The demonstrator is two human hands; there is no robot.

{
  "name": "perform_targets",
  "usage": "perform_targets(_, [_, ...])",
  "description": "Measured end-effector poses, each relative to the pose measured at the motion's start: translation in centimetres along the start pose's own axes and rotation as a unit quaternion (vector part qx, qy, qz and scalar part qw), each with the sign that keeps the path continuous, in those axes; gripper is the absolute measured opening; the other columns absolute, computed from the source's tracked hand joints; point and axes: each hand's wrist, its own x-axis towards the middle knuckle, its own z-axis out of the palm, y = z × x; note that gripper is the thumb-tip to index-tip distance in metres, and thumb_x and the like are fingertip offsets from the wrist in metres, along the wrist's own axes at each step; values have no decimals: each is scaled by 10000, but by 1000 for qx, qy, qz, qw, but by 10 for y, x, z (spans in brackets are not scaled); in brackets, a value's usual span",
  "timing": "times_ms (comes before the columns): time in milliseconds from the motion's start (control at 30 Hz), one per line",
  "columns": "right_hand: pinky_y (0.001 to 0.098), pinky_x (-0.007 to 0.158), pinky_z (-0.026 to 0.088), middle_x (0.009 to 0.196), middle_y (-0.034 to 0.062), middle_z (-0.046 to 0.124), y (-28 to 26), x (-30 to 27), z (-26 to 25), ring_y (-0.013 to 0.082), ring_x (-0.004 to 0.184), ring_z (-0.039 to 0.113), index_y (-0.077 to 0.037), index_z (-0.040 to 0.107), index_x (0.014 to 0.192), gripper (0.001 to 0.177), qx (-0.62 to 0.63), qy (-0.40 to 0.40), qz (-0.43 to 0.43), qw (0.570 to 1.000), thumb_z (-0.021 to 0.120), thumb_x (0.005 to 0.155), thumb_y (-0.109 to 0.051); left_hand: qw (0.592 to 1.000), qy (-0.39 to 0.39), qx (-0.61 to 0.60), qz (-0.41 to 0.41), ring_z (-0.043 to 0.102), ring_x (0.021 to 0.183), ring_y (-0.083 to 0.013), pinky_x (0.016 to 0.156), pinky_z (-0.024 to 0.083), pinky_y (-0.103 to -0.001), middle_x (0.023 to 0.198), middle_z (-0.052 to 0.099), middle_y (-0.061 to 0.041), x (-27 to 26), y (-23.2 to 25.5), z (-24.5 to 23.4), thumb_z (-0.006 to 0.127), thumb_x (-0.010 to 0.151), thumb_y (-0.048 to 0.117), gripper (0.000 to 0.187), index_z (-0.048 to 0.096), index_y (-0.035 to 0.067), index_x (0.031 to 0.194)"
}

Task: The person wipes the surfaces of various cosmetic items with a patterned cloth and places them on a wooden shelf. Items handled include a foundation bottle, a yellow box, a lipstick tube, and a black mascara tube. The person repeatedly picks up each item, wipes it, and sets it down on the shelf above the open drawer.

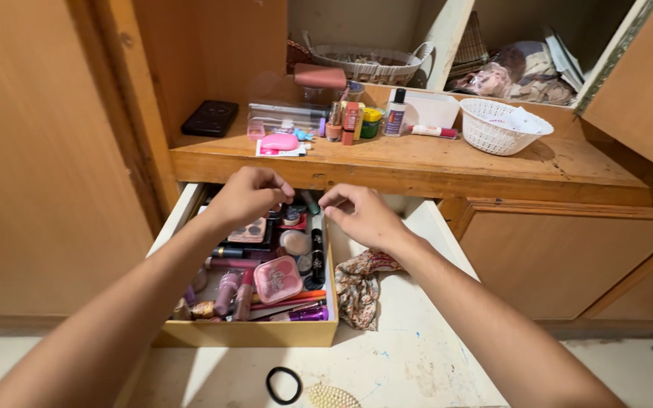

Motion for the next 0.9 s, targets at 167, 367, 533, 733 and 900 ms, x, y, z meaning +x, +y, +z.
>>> perform_targets(167, [399,939,537,1113,99,747,-11,-13,25,240,1022,678,-72,732,1141,279,-92,-70,13,993,655,897,-183,998,-10,42,43,719,764,-160,691,564,-307,856,787,-91,-4,-26,10,655,800,108,211,761,8,952])
perform_targets(367, [453,1148,373,1369,160,571,-21,-27,41,359,1324,433,9,587,1322,640,-300,-199,-8,933,732,781,-299,990,-24,116,79,756,800,-220,758,582,-336,853,785,-126,-6,-38,30,672,765,113,210,770,18,925])
perform_targets(533, [545,1229,171,1574,169,364,-24,-25,47,442,1528,81,-35,477,1467,801,-349,-266,66,896,705,721,-216,978,-52,177,98,753,852,-298,794,583,-377,905,774,-160,-10,-42,41,660,753,104,239,762,39,959])
perform_targets(733, [550,1259,111,1608,96,349,-26,-20,52,378,1559,52,-194,535,1461,740,-321,-297,144,888,647,734,-115,968,-77,227,74,737,908,-331,838,570,-401,957,759,-179,-17,-40,41,675,756,114,241,742,33,974])
perform_targets(900, [432,1262,321,1419,187,625,-20,-23,52,375,1527,335,-205,697,1368,479,-284,-248,127,917,610,896,-192,971,-75,217,65,746,907,-333,831,579,-401,948,766,-188,-18,-44,41,643,767,97,245,733,24,982])
